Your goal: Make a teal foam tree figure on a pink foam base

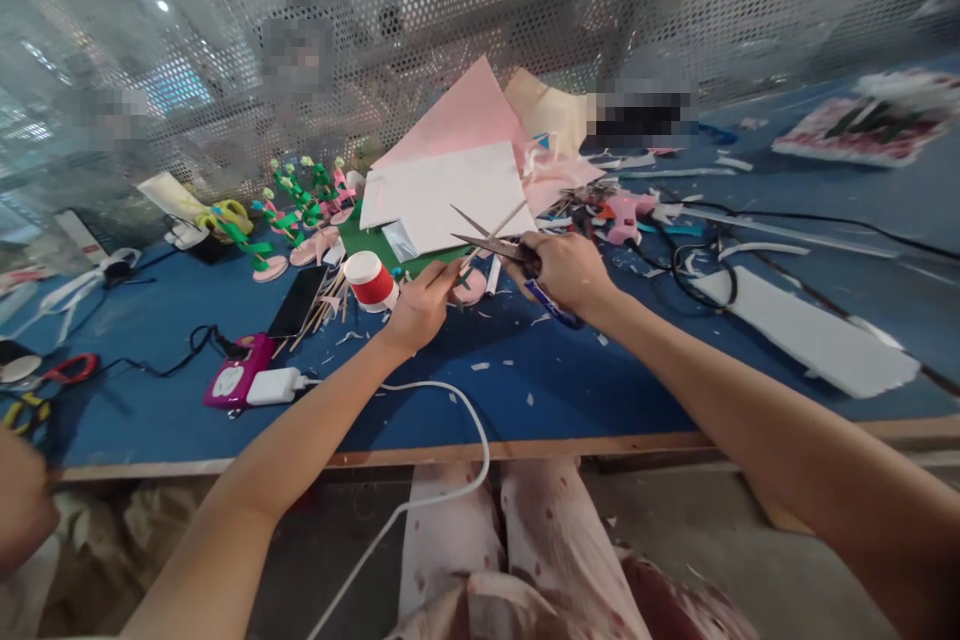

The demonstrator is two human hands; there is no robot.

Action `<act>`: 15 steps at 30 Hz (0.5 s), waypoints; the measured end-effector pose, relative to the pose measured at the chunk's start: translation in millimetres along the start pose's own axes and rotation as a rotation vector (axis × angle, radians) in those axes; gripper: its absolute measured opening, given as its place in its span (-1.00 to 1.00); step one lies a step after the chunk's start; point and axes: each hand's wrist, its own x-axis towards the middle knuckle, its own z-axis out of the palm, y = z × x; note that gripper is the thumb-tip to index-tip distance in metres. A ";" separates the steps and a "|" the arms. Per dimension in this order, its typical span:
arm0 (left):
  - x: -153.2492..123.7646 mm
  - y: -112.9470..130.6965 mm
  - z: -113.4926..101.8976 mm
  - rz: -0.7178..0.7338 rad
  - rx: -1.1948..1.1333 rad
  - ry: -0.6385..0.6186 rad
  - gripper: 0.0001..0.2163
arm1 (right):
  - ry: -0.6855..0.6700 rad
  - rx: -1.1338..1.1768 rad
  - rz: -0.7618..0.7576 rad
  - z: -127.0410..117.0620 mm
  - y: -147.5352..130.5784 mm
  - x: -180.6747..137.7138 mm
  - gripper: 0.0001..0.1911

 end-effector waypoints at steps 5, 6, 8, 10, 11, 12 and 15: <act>1.3 2.7 -1.8 -0.005 0.075 0.077 -0.68 | 0.024 -0.010 0.019 -1.4 -0.3 0.0 -0.73; 1.7 3.6 -2.3 -0.006 0.087 0.100 -0.69 | 0.036 -0.002 0.022 -0.8 -0.6 -0.3 -0.73; 2.1 4.8 -2.7 -0.006 0.107 0.153 -0.69 | 0.065 0.020 0.029 0.5 -1.3 -1.0 -0.72; 2.1 4.6 -2.2 -0.007 0.126 0.190 -0.69 | 0.082 0.040 0.043 1.2 -2.1 -1.5 -0.70; 2.0 4.1 -1.6 -0.007 0.130 0.193 -0.69 | 0.080 0.048 0.051 1.4 -2.5 -1.5 -0.69; 1.7 3.5 -1.0 -0.005 0.131 0.191 -0.69 | 0.070 0.054 0.057 1.5 -2.7 -1.4 -0.69; 0.9 1.8 0.5 -0.012 0.111 0.152 -0.70 | 0.029 0.060 0.063 2.2 -2.4 -0.6 -0.70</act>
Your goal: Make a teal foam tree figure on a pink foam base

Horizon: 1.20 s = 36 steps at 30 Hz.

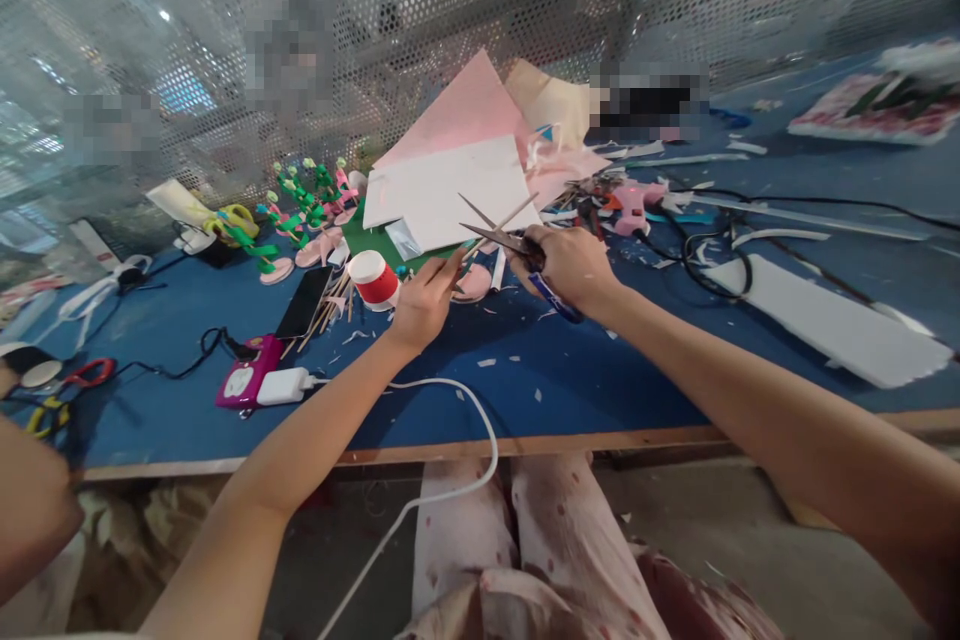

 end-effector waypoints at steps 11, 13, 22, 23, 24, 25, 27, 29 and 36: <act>1.9 0.2 -3.8 -0.070 -0.124 -0.236 -0.67 | 0.008 0.064 -0.090 1.5 0.4 -1.0 -0.67; 2.8 0.2 -4.1 -0.084 -0.142 -0.260 -0.67 | 0.010 0.063 -0.097 2.5 2.2 0.3 -0.69; 0.8 -5.7 2.1 -0.110 -0.064 -0.161 -0.63 | -0.075 -0.069 0.011 -4.0 4.3 4.0 -0.73; 0.7 -5.6 2.1 -0.114 -0.065 -0.163 -0.62 | -0.073 -0.068 0.019 -4.4 4.0 3.8 -0.73; 0.8 -5.3 1.8 -0.116 -0.073 -0.170 -0.62 | -0.072 -0.066 0.023 -4.5 3.8 3.6 -0.74; 1.0 -4.7 1.2 -0.118 -0.084 -0.184 -0.61 | -0.071 -0.064 0.022 -4.1 3.9 3.3 -0.74; 1.7 -3.0 -0.5 -0.123 -0.116 -0.233 -0.61 | -0.063 -0.048 0.002 -2.5 4.5 2.8 -0.76; 2.5 -1.1 -2.0 -0.114 -0.158 -0.290 -0.60 | -0.036 -0.012 -0.052 -0.3 5.6 2.4 -0.78; 3.5 0.5 -2.8 -0.137 -0.176 -0.291 -0.61 | -0.040 -0.042 -0.067 0.1 8.7 4.5 -0.78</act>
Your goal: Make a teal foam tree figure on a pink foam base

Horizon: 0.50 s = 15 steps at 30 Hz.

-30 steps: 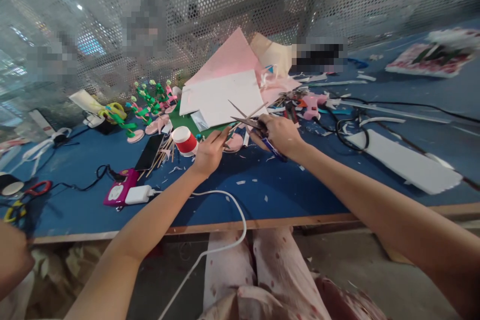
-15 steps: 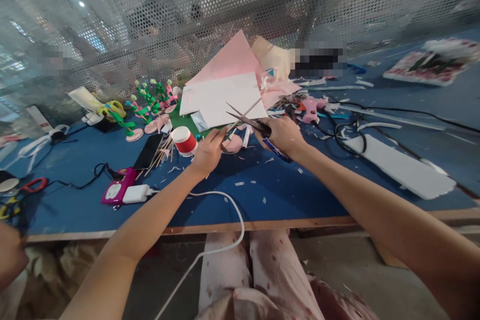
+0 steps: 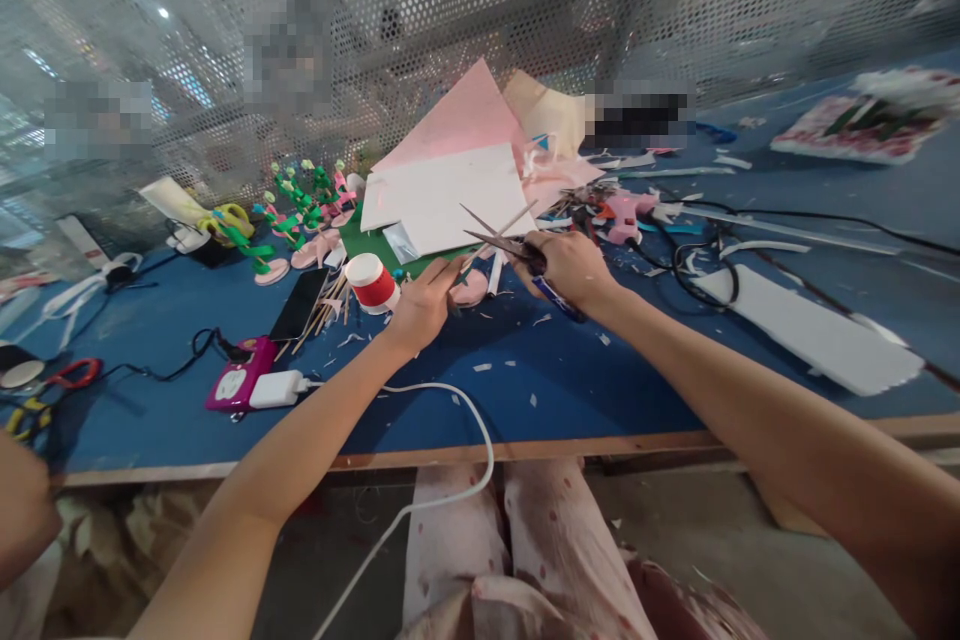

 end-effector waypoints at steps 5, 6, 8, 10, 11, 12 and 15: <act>-0.2 -0.8 -0.6 0.000 0.005 0.042 -0.61 | 0.002 -0.021 0.035 -5.9 -1.9 -0.2 -0.76; -0.2 -0.7 -1.0 0.002 0.005 0.041 -0.61 | 0.008 -0.017 0.042 -6.2 -2.4 -0.7 -0.78; -0.4 -0.7 -2.0 0.018 -0.005 0.025 -0.60 | 0.024 -0.002 0.038 -5.5 -3.0 -1.8 -0.79; -0.5 -1.2 -2.5 0.055 -0.035 -0.016 -0.59 | 0.035 0.024 0.004 -3.6 -2.5 -2.7 -0.79; -0.6 -1.7 -2.5 0.075 -0.053 -0.035 -0.59 | 0.043 0.039 -0.018 -2.4 -1.9 -2.9 -0.79; -0.6 -2.1 -2.3 0.090 -0.069 -0.050 -0.58 | 0.054 0.054 -0.041 -1.3 -1.2 -3.0 -0.79; -0.8 -3.0 -1.5 0.095 -0.097 -0.061 -0.58 | 0.077 0.082 -0.092 0.6 0.6 -2.5 -0.80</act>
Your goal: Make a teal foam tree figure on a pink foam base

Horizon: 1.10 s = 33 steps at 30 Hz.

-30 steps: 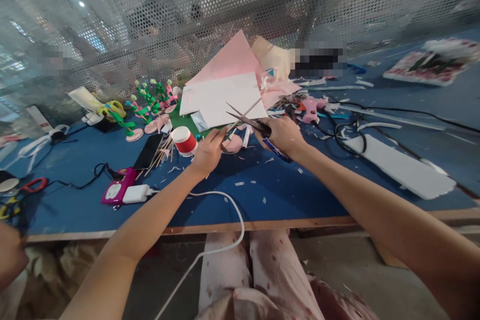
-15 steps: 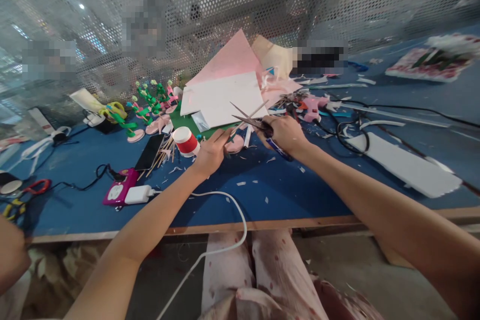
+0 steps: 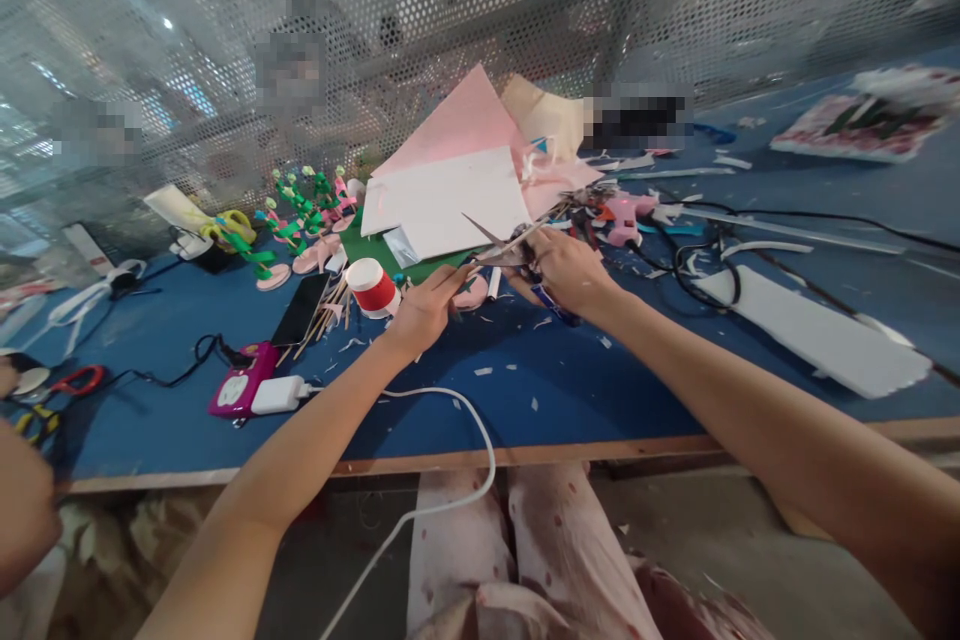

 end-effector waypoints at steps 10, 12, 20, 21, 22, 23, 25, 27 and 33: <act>1.0 2.7 0.3 -0.124 0.111 0.026 -0.61 | -0.086 -0.097 0.099 -7.0 -2.5 3.4 -0.76; 0.6 5.2 -0.4 -0.103 0.176 0.099 -0.63 | -0.063 -0.092 0.107 -6.1 -3.3 2.9 -0.74; -1.6 4.9 -1.6 0.089 0.371 0.384 -0.76 | -0.037 -0.075 0.139 -3.1 -5.9 1.0 -0.75; -1.8 3.4 -1.0 0.113 0.376 0.369 -0.76 | -0.040 -0.071 0.140 -2.9 -6.2 0.9 -0.76; -1.9 2.1 -0.5 0.131 0.372 0.344 -0.75 | -0.039 -0.067 0.139 -2.5 -6.2 0.7 -0.78; -2.1 0.9 -0.2 0.143 0.361 0.310 -0.74 | -0.035 -0.061 0.131 -1.6 -6.1 0.5 -0.79; -2.2 -0.7 -0.1 0.158 0.338 0.251 -0.71 | -0.011 -0.048 0.098 1.0 -4.9 0.0 -0.81; -2.4 -1.2 -0.3 0.169 0.328 0.225 -0.69 | 0.027 -0.033 0.057 3.6 -2.9 -0.2 -0.81; -3.5 -1.1 2.2 0.125 0.223 0.198 -0.67 | -0.050 0.002 0.040 -0.6 0.9 1.7 -0.87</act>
